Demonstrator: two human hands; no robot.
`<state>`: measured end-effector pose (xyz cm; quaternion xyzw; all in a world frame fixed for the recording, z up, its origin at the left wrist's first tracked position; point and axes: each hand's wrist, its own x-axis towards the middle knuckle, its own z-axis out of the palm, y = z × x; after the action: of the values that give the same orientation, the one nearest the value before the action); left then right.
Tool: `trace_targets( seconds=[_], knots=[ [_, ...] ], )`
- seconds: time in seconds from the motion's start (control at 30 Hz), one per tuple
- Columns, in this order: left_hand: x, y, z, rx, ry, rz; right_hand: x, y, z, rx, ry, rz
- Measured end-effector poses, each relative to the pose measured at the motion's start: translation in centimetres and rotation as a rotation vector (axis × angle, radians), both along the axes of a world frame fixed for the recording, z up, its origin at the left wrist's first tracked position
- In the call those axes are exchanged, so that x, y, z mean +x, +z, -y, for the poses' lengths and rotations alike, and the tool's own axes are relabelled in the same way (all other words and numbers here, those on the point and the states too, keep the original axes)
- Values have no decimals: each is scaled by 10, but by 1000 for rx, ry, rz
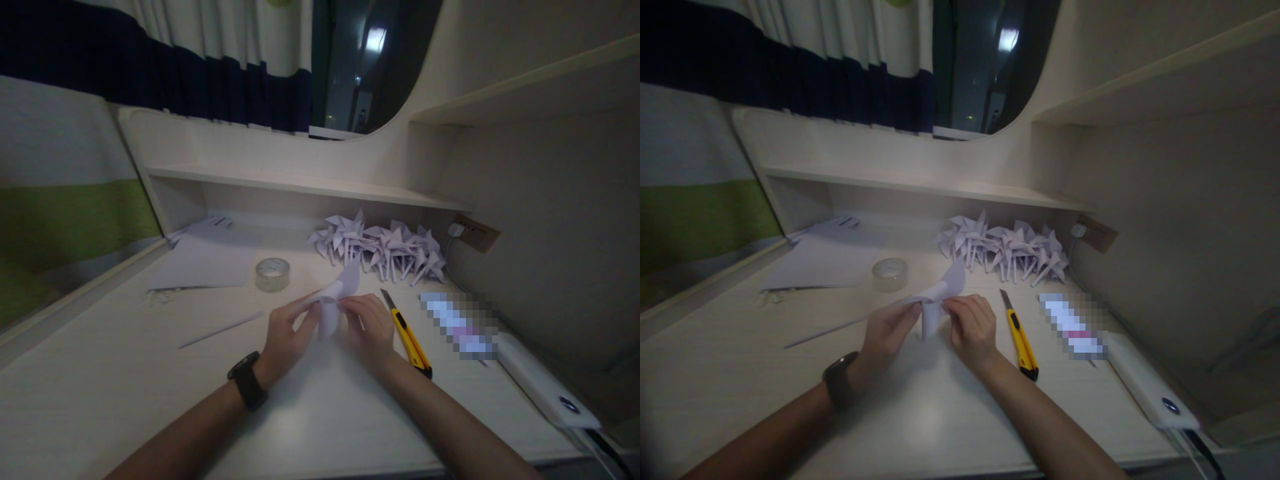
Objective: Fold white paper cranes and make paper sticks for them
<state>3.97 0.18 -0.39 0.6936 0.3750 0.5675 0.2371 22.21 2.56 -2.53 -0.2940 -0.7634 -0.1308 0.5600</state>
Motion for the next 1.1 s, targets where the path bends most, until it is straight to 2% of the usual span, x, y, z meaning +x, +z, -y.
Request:
trace_targets(
  seconds=[0.83, 1.1],
  knots=[
    [2, 0, 1, 32, -10, -21, 0, 0, 1, 3, -16, 12],
    [2, -5, -2, 60, -2, -43, 0, -1, -1, 1, -13, 9]
  ],
)
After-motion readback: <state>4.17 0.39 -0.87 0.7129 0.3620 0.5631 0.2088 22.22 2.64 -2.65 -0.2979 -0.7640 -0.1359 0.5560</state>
